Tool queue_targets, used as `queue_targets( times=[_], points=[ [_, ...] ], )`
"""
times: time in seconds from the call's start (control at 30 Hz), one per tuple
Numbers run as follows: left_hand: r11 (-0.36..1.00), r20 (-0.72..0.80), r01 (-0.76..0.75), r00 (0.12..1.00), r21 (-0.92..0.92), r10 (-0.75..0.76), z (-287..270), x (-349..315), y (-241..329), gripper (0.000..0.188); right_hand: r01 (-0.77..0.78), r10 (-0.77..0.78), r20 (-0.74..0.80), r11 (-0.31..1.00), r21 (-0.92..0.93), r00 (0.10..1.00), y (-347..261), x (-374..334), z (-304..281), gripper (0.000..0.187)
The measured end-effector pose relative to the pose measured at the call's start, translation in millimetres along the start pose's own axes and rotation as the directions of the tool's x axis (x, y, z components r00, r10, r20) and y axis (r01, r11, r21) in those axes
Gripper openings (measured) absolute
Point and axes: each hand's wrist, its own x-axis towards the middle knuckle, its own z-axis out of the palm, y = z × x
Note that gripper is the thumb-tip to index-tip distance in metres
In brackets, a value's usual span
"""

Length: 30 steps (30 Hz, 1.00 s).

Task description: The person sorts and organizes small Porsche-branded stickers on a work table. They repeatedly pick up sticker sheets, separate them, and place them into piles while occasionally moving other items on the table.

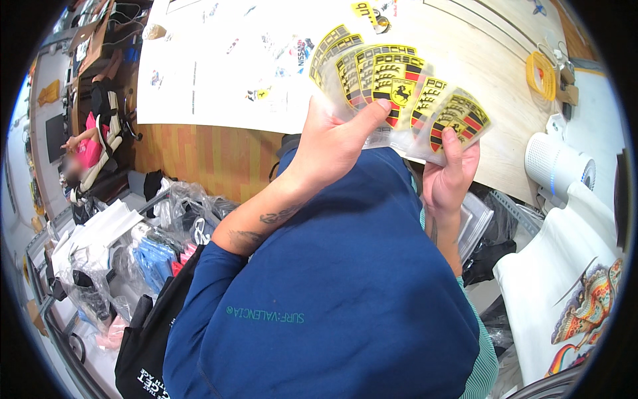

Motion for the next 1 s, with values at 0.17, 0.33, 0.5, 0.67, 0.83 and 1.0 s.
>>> queue_targets(
  times=[0.17, 0.33, 0.5, 0.67, 0.83, 1.0],
  points=[
    [0.990, -0.012, 0.076, 0.997, -0.115, -0.078, 1, 3, 1, 0.027, -0.105, 0.096, 0.101, 0.990, 0.089, 0.990, -6, 6, 10, 0.042],
    [0.993, -0.012, 0.052, 0.999, -0.103, -0.053, 3, 5, 2, 0.027, -0.148, 0.126, 0.148, 0.978, 0.147, 0.981, -4, 5, 1, 0.030],
    [0.998, 0.062, 0.051, 0.997, 0.024, -0.052, -2, 6, 2, 0.032, -0.194, 0.176, 0.122, 0.969, 0.155, 0.977, -1, 6, 2, 0.022],
    [0.979, -0.042, 0.112, 0.992, -0.172, -0.121, 3, 6, 5, 0.026, -0.218, 0.218, 0.016, 0.973, 0.078, 0.976, -4, 11, 0, 0.029],
    [0.981, -0.057, 0.108, 0.991, -0.164, -0.118, 0, 7, 5, 0.025, -0.242, 0.255, -0.128, 0.965, 0.104, 0.959, -8, 14, -3, 0.032],
    [0.999, -0.033, 0.016, 0.999, -0.052, -0.017, 0, 8, 2, 0.025, -0.226, 0.239, -0.135, 0.968, 0.105, 0.962, -13, 14, 7, 0.033]
  ],
)
